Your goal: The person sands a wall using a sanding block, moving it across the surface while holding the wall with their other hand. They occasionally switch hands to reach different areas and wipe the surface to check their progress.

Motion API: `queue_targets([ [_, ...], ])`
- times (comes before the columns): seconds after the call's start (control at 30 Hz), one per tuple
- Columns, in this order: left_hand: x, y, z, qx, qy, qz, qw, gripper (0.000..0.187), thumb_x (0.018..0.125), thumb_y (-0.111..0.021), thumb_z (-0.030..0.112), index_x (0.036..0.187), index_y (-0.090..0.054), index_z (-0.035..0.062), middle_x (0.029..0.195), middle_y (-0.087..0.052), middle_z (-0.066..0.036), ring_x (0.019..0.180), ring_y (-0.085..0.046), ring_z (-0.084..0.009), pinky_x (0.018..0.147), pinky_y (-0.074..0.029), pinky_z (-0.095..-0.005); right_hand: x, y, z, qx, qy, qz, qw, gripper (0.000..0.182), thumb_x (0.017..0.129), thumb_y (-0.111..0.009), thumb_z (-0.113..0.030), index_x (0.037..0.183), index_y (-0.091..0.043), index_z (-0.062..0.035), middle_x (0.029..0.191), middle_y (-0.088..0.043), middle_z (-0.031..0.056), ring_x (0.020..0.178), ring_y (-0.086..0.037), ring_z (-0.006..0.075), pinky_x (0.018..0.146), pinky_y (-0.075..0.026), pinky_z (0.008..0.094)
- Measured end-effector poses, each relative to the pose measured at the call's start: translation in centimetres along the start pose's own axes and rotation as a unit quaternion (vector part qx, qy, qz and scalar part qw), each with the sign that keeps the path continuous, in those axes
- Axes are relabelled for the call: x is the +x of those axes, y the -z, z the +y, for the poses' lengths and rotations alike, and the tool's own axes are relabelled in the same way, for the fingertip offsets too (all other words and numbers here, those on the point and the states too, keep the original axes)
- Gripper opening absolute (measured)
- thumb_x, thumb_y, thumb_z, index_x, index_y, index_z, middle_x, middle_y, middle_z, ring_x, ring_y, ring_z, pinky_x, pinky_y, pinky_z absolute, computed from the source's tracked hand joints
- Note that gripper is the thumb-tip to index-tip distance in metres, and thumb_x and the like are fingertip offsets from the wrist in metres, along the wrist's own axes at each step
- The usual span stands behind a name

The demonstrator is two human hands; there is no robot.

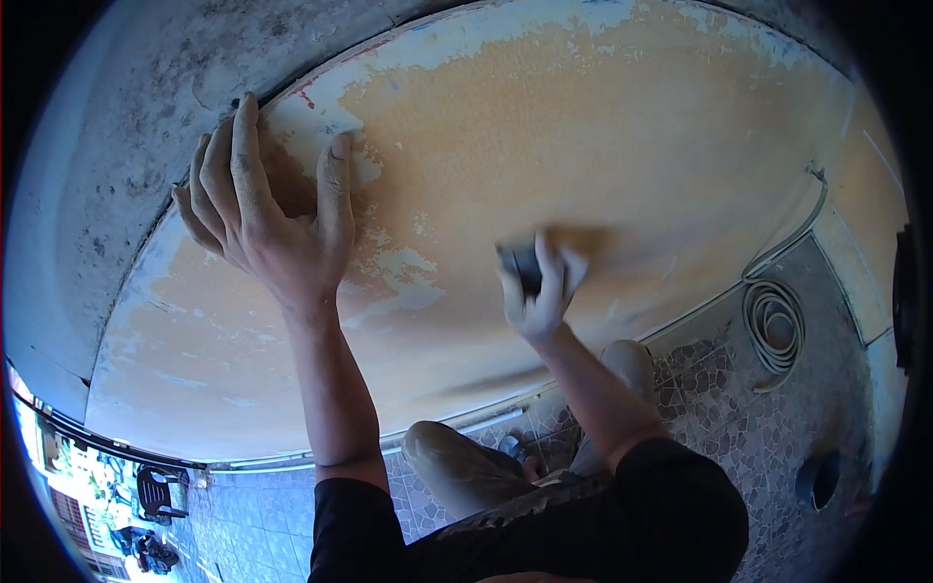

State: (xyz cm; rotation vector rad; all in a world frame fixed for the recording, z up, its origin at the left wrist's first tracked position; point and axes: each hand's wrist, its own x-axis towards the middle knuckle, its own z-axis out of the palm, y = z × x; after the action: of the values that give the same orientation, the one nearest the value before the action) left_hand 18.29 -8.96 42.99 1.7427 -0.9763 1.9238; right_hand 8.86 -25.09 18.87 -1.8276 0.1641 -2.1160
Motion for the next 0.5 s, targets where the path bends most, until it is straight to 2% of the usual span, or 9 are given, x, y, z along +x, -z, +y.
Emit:
queue_targets([
  [0.03,0.0,-0.1,0.0,0.002,-0.004,0.01,1.0,0.067,0.084,-0.076,0.057,0.134,-0.066,0.0148,0.128,-0.065,-0.007,0.129,-0.053,-0.0282,0.117,-0.025,-0.0548,-5.4,0.9,1.3,-0.005,0.004,-0.003,1.0,0.06,0.085,-0.084,-0.019,0.133,-0.058,0.0057,0.116,-0.05,0.0197,0.1,-0.048,0.0299,0.083,-0.044,0.0414],
  [0.13,0.1,-0.1,0.2,-0.009,0.004,0.017,1.0,0.062,0.084,-0.076,0.055,0.132,-0.067,0.0171,0.129,-0.065,-0.005,0.128,-0.054,-0.0266,0.116,-0.025,-0.0527,-5.0,0.7,1.1,0.005,-0.001,-0.009,1.0,0.06,0.085,-0.083,-0.019,0.133,-0.057,0.0053,0.118,-0.047,0.021,0.1,-0.048,0.0304,0.083,-0.044,0.0419],
  [0.2,-0.1,0.2,0.0,-0.011,0.008,0.004,1.0,0.06,0.084,-0.076,0.054,0.131,-0.068,0.0178,0.129,-0.065,-0.004,0.128,-0.053,-0.0261,0.116,-0.025,-0.0522,4.5,-1.6,-1.6,0.011,0.001,0.001,1.0,0.062,0.084,-0.084,-0.021,0.135,-0.058,0.0029,0.118,-0.05,0.0187,0.101,-0.049,0.0296,0.089,-0.038,0.0435],
  [0.27,0.1,0.3,0.0,-0.013,0.013,0.002,1.0,0.059,0.084,-0.077,0.053,0.13,-0.068,0.0185,0.129,-0.065,-0.004,0.129,-0.053,-0.0256,0.117,-0.025,-0.0516,16.0,-3.8,-4.1,0.008,0.039,0.018,0.999,0.062,0.083,-0.082,-0.033,0.138,-0.061,-0.0121,0.112,-0.059,0.0084,0.105,-0.054,0.0268,0.088,-0.032,0.0438],
  [0.3,0.1,0.4,0.1,-0.023,0.02,-0.005,1.0,0.058,0.083,-0.078,0.051,0.13,-0.068,0.0184,0.129,-0.065,-0.004,0.129,-0.053,-0.0256,0.117,-0.024,-0.0516,20.9,-4.9,-5.2,0.034,0.083,0.092,0.992,0.046,0.084,-0.083,-0.018,0.125,-0.066,-0.0035,0.103,-0.064,0.0112,0.096,-0.055,0.0292,0.084,-0.044,0.0405],
  [0.33,0.3,0.5,0.0,-0.034,0.023,-0.012,0.999,0.057,0.083,-0.078,0.049,0.13,-0.068,0.0184,0.13,-0.065,-0.004,0.129,-0.053,-0.0256,0.118,-0.023,-0.0516,23.3,-5.4,-6.1,-0.007,0.086,0.075,0.993,0.041,0.084,-0.083,-0.017,0.12,-0.067,-0.0043,0.101,-0.065,0.0105,0.098,-0.056,0.029,0.084,-0.044,0.0402],
  [0.43,0.5,1.4,0.1,-0.063,0.035,-0.048,0.996,0.056,0.083,-0.079,0.045,0.131,-0.068,0.018,0.132,-0.064,-0.004,0.13,-0.052,-0.0263,0.119,-0.021,-0.0514,20.3,-5.3,-5.7,0.034,0.088,0.079,0.992,0.047,0.083,-0.083,-0.017,0.125,-0.066,-0.0031,0.1,-0.064,0.0085,0.098,-0.055,0.0281,0.083,-0.045,0.0394],
  [0.47,0.5,1.5,0.1,-0.061,0.036,-0.045,0.996,0.056,0.083,-0.079,0.045,0.131,-0.068,0.018,0.132,-0.064,-0.004,0.13,-0.052,-0.0263,0.119,-0.021,-0.0514,15.6,-4.4,-5.0,-0.005,0.043,0.04,0.998,0.061,0.083,-0.082,-0.032,0.137,-0.062,-0.0107,0.112,-0.062,0.0088,0.106,-0.055,0.0266,0.087,-0.032,0.0436],
  [0.5,0.5,1.5,0.1,-0.064,0.032,-0.038,0.997,0.055,0.083,-0.079,0.043,0.132,-0.068,0.0179,0.132,-0.064,-0.004,0.131,-0.052,-0.0268,0.12,-0.021,-0.0509,10.2,-3.3,-4.1,-0.03,0.038,0.03,0.998,0.065,0.083,-0.083,-0.032,0.138,-0.061,-0.005,0.114,-0.059,0.0107,0.103,-0.053,0.0276,0.088,-0.033,0.043],
])
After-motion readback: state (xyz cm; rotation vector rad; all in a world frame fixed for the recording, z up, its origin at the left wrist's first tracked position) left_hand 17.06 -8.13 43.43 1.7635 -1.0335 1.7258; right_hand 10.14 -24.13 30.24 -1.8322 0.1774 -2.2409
